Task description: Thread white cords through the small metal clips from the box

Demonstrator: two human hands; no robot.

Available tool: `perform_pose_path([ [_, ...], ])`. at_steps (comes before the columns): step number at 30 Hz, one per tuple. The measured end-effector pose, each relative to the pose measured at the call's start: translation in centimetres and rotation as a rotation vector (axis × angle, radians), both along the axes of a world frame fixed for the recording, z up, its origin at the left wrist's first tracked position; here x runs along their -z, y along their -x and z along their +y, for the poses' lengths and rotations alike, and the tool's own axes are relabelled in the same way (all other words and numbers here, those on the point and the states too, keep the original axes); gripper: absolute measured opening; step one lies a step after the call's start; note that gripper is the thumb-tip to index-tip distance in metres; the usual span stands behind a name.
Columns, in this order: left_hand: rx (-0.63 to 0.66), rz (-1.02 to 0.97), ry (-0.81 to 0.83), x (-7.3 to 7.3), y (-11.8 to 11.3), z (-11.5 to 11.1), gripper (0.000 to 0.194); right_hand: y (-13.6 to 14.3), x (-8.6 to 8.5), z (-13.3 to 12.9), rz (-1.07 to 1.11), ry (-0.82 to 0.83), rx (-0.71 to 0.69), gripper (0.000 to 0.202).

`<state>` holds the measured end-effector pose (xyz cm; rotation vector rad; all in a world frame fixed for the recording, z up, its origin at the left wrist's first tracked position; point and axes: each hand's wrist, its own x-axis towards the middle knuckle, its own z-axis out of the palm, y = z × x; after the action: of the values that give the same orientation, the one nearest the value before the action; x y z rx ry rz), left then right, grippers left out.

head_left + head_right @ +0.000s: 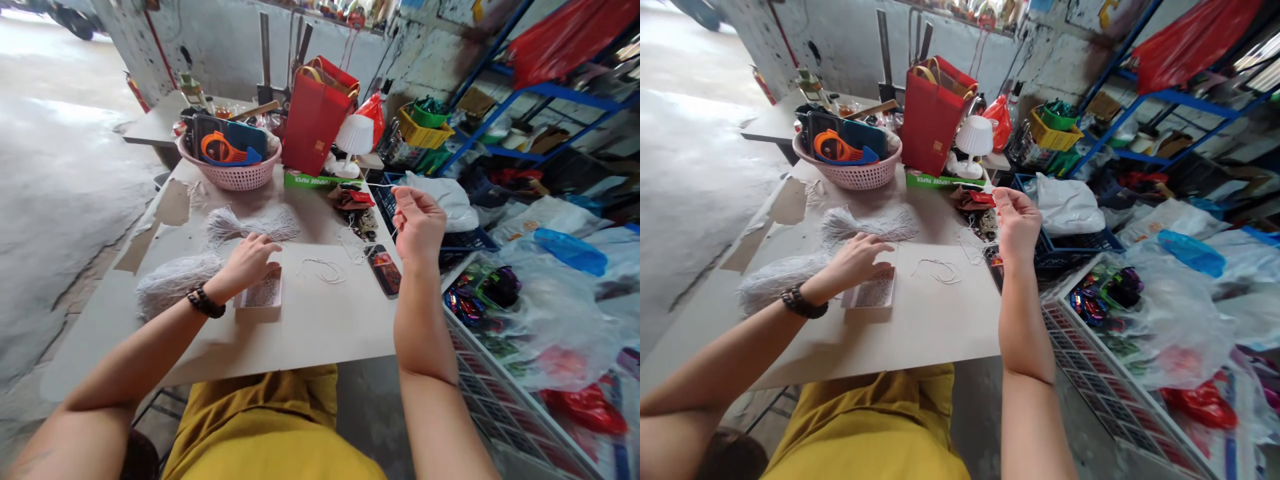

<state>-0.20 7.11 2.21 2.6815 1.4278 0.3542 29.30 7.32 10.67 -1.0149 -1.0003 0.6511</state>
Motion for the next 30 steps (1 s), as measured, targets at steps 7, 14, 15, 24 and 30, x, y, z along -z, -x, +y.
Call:
perform_pose_path([
  [7, -0.028, -0.277, 0.111, 0.5, 1.0, -1.2, 0.021, 3.4, -0.5, 0.9, 0.095, 0.216, -0.327, 0.012],
  [14, 0.131, -0.615, 0.271, -0.8, -7.2, -0.1, 0.057, 7.3, -0.9, 1.0, 0.115, 0.256, -0.488, 0.012],
  [15, 0.163, -0.603, 0.262, -0.4, -8.3, 0.3, 0.042, 7.5, -0.8, 1.0, 0.086, 0.26, -0.481, 0.013],
  [24, 0.224, -0.321, 0.334, 1.4, -8.8, 1.9, 0.03, 3.2, -2.7, -0.1, -0.216, -0.023, 0.092, 0.024],
  [30, 0.051, -0.248, 0.217, -0.3, -0.8, 0.8, 0.017, 2.6, -1.8, -4.8, -0.3, 0.19, -0.129, 0.022],
])
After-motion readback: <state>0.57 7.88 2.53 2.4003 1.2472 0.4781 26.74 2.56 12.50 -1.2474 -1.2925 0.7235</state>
